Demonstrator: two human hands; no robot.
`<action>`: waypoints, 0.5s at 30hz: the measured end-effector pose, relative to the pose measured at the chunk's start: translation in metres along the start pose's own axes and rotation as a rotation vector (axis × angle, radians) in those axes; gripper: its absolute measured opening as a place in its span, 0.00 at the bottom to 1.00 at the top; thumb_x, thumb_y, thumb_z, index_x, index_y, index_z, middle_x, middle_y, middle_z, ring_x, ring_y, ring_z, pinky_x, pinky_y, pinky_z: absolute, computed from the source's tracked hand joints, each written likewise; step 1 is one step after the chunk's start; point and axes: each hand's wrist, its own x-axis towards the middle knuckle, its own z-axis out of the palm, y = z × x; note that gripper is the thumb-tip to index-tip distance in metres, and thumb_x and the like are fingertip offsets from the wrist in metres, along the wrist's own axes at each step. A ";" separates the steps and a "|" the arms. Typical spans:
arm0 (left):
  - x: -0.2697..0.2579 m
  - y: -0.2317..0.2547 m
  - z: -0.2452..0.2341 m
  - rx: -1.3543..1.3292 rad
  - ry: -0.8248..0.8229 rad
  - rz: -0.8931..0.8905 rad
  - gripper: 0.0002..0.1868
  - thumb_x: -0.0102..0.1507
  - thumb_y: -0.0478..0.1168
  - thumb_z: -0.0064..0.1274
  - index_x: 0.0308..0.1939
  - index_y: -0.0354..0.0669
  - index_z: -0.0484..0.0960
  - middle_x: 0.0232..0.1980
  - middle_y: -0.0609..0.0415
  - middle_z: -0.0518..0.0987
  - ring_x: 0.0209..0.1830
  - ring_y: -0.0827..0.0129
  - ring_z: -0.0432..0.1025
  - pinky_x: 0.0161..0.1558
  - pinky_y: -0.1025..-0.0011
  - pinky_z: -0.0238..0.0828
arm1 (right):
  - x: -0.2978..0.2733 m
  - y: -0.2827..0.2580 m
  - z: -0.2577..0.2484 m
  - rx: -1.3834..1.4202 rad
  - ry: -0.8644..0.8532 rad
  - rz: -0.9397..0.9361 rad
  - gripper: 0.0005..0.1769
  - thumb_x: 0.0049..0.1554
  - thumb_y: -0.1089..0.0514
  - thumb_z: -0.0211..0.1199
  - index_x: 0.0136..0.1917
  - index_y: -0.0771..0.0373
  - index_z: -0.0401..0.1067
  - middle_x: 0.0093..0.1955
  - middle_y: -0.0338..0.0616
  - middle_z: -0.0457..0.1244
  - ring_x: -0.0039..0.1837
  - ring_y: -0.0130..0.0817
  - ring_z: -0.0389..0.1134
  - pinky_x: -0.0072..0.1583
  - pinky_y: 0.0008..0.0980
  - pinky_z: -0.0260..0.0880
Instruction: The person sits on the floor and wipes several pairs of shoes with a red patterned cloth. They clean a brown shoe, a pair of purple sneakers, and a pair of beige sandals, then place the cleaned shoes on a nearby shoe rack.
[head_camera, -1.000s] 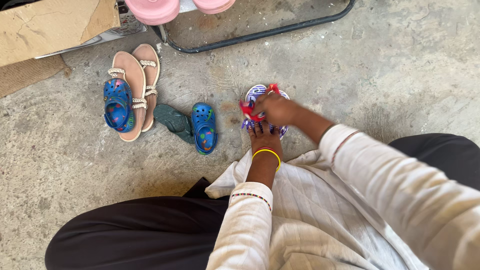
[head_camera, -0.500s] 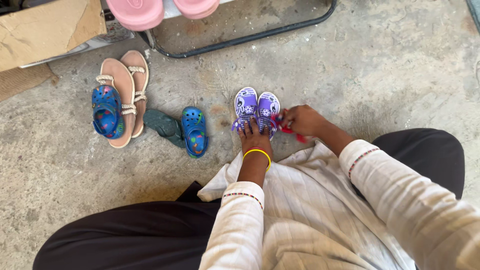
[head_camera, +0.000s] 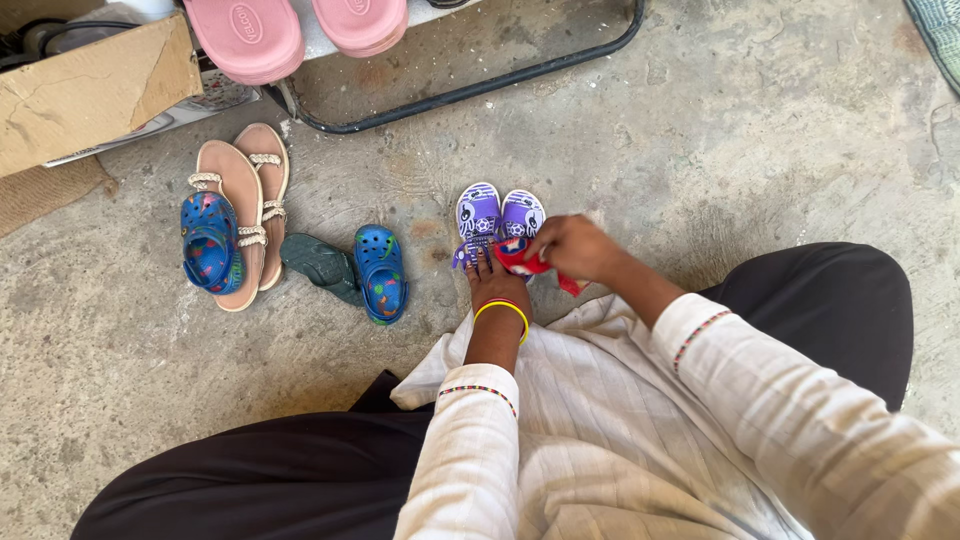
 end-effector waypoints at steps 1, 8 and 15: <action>-0.002 0.001 -0.001 0.007 0.000 -0.001 0.32 0.68 0.45 0.40 0.78 0.57 0.59 0.84 0.39 0.40 0.83 0.42 0.37 0.78 0.48 0.26 | -0.003 -0.001 -0.006 0.063 0.069 0.061 0.20 0.50 0.71 0.59 0.52 0.57 0.82 0.58 0.44 0.70 0.60 0.41 0.74 0.63 0.37 0.75; -0.009 0.000 -0.010 0.022 -0.041 0.008 0.34 0.67 0.44 0.41 0.79 0.60 0.58 0.83 0.40 0.41 0.84 0.42 0.37 0.78 0.48 0.26 | 0.005 -0.006 0.024 -0.157 0.295 -0.375 0.27 0.49 0.74 0.58 0.59 0.58 0.79 0.64 0.48 0.68 0.65 0.46 0.68 0.67 0.42 0.67; 0.004 -0.006 0.015 -0.077 0.101 0.017 0.27 0.71 0.46 0.37 0.75 0.61 0.64 0.85 0.42 0.42 0.84 0.44 0.40 0.79 0.48 0.28 | -0.040 0.019 0.019 0.053 0.070 0.199 0.25 0.47 0.66 0.61 0.56 0.48 0.81 0.61 0.43 0.69 0.55 0.44 0.75 0.59 0.38 0.75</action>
